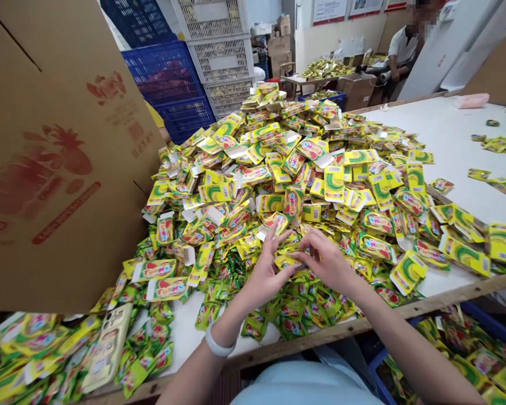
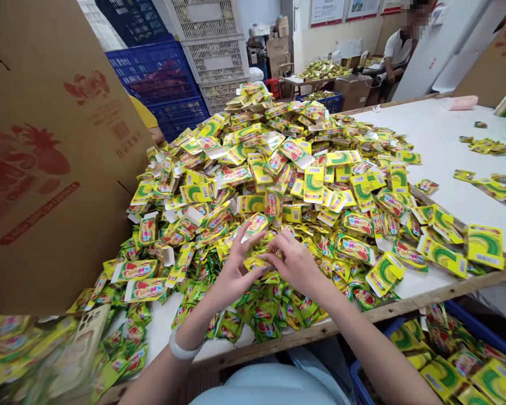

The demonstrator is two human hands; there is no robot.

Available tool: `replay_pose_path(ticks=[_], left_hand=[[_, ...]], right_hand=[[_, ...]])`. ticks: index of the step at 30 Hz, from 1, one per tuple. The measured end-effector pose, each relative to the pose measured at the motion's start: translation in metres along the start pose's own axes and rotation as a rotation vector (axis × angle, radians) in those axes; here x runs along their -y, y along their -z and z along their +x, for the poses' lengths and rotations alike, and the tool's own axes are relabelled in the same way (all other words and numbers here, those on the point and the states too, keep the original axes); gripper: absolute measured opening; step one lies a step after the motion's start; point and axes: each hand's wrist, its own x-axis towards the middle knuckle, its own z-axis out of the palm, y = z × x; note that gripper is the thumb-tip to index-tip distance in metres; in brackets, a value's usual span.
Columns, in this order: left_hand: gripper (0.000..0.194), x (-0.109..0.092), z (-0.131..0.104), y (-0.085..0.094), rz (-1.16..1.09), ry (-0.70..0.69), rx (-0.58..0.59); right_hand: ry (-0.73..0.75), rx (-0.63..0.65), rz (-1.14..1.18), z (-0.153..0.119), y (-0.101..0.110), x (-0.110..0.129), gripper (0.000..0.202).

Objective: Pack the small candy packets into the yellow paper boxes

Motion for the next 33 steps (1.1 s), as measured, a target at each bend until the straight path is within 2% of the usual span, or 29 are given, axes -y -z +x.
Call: replay_pose_path(ticks=[2, 4, 6, 8, 10, 11, 13, 15, 16, 17, 19, 22, 26, 28, 29, 31, 33], left_hand=[[0.101, 0.0, -0.006, -0.001, 0.054, -0.087, 0.034], [0.099, 0.001, -0.011, -0.006, 0.136, -0.169, 0.076], [0.097, 0.003, -0.016, -0.012, 0.251, -0.225, 0.119], [0.098, 0.003, -0.017, -0.015, 0.36, -0.258, 0.166], [0.099, 0.002, -0.011, -0.01, 0.468, -0.284, 0.138], [0.097, 0.002, -0.006, -0.005, 0.536, -0.29, 0.059], [0.091, 0.006, 0.01, 0.008, 0.705, -0.266, -0.204], [0.092, 0.014, 0.029, 0.021, 0.884, -0.185, -0.441], [0.095, 0.019, 0.038, 0.026, 0.958, -0.14, -0.485], [0.096, 0.024, 0.046, 0.029, 1.014, -0.105, -0.478], [0.087, 0.032, 0.053, 0.031, 1.056, -0.086, -0.397], [0.074, 0.027, 0.045, 0.032, 0.995, -0.182, -0.272], [0.085, 0.001, 0.016, 0.036, 0.772, -0.326, -0.002], [0.088, -0.008, 0.006, 0.032, 0.612, -0.397, 0.055], [0.09, -0.009, 0.004, 0.028, 0.52, -0.438, 0.023], [0.095, -0.007, 0.004, 0.015, 0.274, -0.481, -0.139], [0.094, 0.0, 0.006, -0.002, -0.075, -0.414, -0.312]], right_hand=[[-0.112, -0.002, 0.123, -0.007, 0.001, -0.003, 0.025], [-0.23, 0.133, 0.28, -0.017, 0.001, -0.005, 0.041], [-0.31, 0.3, 0.377, -0.026, 0.001, -0.006, 0.035], [-0.342, 0.318, 0.383, -0.034, 0.002, -0.009, 0.023], [-0.349, 0.181, 0.333, -0.039, 0.008, -0.012, 0.022], [-0.358, 0.085, 0.307, -0.04, 0.012, -0.014, 0.023], [-0.419, -0.109, 0.298, -0.04, 0.021, -0.019, 0.03], [-0.51, -0.246, 0.375, -0.038, 0.027, -0.024, 0.037], [-0.555, -0.29, 0.424, -0.037, 0.029, -0.026, 0.04], [-0.596, -0.321, 0.469, -0.036, 0.029, -0.029, 0.042], [-0.646, -0.358, 0.547, -0.034, 0.028, -0.033, 0.043], [-0.647, -0.329, 0.666, -0.032, 0.027, -0.037, 0.043], [-0.665, -0.11, 0.866, -0.029, 0.023, -0.036, 0.042], [-0.687, -0.019, 0.941, -0.03, 0.016, -0.032, 0.041], [-0.698, 0.011, 0.976, -0.031, 0.01, -0.03, 0.041], [-0.729, 0.055, 1.05, -0.035, -0.004, -0.023, 0.043], [-0.776, 0.107, 1.118, -0.041, -0.02, -0.014, 0.046]])
